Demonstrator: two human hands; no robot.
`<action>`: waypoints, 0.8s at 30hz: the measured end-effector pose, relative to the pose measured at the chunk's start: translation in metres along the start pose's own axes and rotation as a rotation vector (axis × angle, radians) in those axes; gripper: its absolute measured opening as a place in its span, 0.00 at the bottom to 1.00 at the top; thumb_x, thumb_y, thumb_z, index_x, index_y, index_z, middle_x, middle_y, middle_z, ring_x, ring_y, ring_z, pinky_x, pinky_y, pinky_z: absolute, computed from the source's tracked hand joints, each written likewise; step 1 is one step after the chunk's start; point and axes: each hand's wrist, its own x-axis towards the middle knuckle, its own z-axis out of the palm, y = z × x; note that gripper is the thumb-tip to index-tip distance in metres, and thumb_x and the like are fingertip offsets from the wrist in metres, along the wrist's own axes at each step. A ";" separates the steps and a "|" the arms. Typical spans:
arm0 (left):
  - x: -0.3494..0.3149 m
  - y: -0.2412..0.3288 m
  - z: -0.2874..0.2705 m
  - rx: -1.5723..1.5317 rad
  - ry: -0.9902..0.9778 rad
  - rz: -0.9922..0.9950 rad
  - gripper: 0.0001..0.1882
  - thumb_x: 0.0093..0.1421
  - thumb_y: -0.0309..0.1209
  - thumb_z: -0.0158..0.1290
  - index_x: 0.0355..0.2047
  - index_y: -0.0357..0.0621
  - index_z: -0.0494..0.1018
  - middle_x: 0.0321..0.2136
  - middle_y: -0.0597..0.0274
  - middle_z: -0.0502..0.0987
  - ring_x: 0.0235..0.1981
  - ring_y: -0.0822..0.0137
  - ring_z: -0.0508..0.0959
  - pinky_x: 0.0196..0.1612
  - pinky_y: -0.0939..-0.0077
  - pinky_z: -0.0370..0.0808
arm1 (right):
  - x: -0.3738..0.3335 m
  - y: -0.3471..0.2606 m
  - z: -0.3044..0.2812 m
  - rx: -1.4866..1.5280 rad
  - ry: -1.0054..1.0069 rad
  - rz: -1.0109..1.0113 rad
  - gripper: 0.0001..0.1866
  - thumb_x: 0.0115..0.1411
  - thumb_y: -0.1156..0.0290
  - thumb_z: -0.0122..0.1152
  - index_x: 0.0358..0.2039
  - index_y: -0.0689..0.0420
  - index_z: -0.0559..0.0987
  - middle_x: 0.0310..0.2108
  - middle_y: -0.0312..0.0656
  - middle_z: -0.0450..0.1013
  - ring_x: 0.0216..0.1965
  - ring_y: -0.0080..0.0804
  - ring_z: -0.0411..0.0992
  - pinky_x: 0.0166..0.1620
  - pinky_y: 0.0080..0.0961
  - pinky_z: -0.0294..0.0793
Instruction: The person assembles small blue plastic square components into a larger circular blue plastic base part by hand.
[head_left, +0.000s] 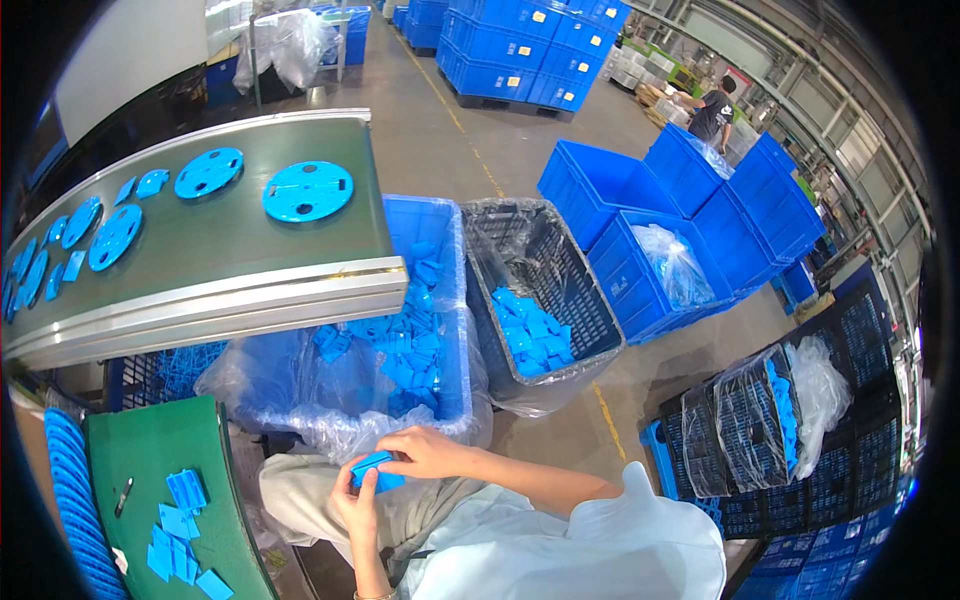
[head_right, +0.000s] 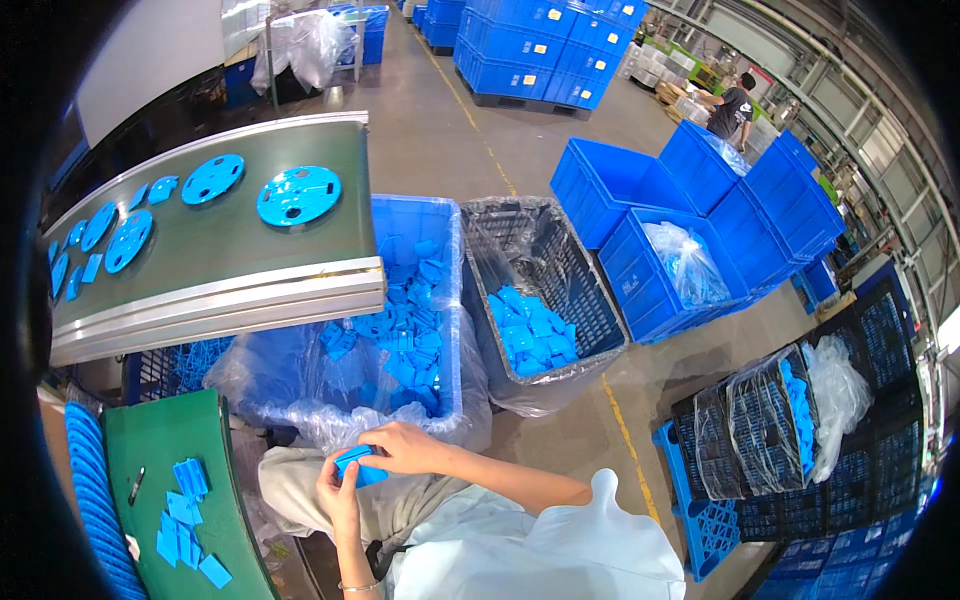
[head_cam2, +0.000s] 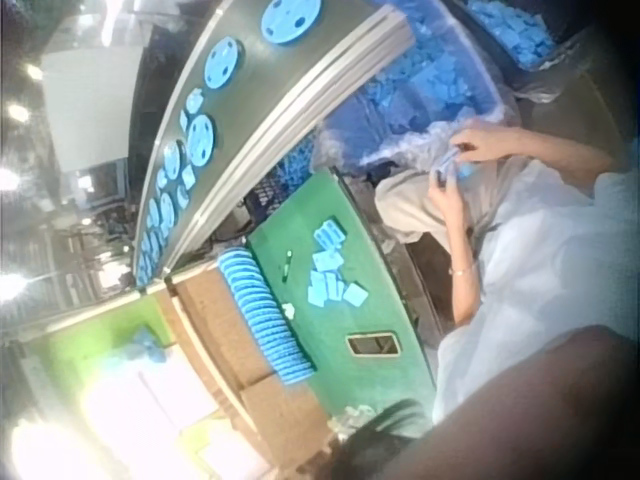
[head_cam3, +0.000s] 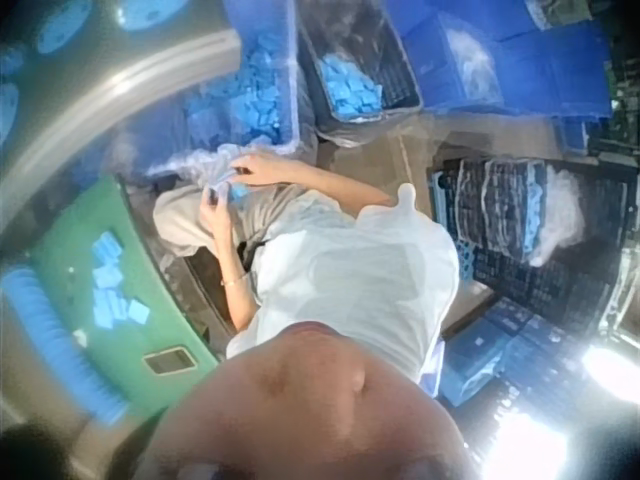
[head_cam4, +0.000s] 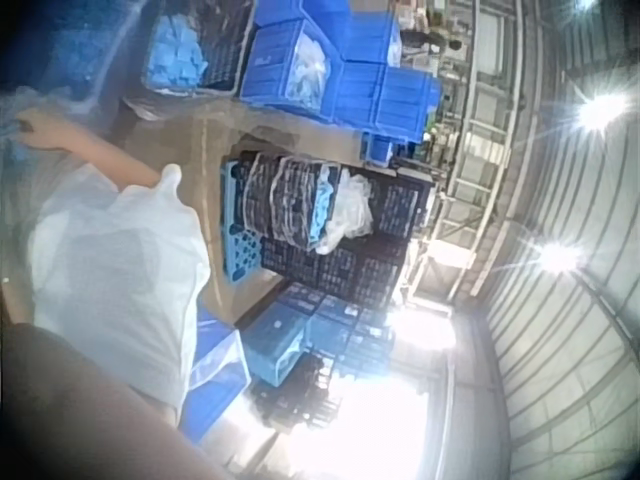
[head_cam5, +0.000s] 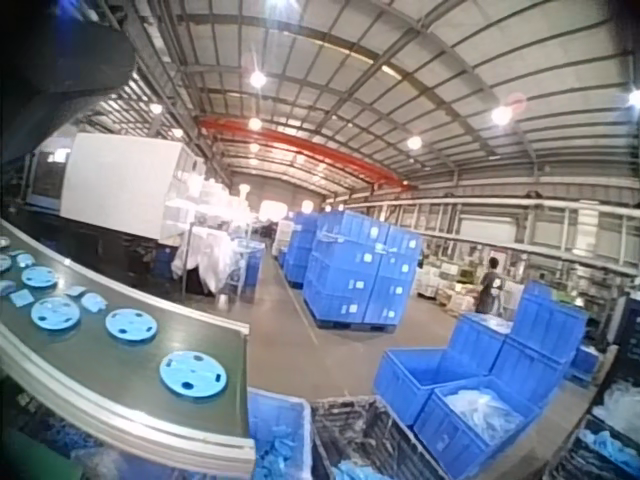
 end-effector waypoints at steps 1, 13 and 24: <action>0.000 -0.001 -0.002 -0.034 -0.015 -0.013 0.14 0.56 0.29 0.56 0.40 0.34 0.73 0.35 0.63 0.75 0.36 0.74 0.73 0.42 0.79 0.70 | 0.002 0.001 0.004 0.004 0.070 -0.063 0.13 0.56 0.63 0.58 0.33 0.61 0.76 0.25 0.45 0.72 0.24 0.39 0.72 0.27 0.32 0.69; -0.005 0.010 -0.014 0.037 0.149 0.072 0.08 0.56 0.29 0.55 0.33 0.37 0.71 0.28 0.66 0.73 0.31 0.76 0.69 0.38 0.80 0.68 | 0.022 -0.007 0.021 0.233 -0.011 -0.016 0.13 0.56 0.64 0.60 0.35 0.62 0.76 0.27 0.39 0.74 0.24 0.25 0.72 0.28 0.27 0.69; 0.005 0.018 -0.012 0.092 0.023 0.077 0.15 0.55 0.30 0.55 0.42 0.40 0.74 0.32 0.63 0.72 0.32 0.73 0.71 0.36 0.80 0.68 | -0.003 0.013 0.015 0.640 -0.204 0.318 0.13 0.55 0.67 0.63 0.36 0.61 0.74 0.26 0.32 0.71 0.23 0.17 0.68 0.26 0.17 0.67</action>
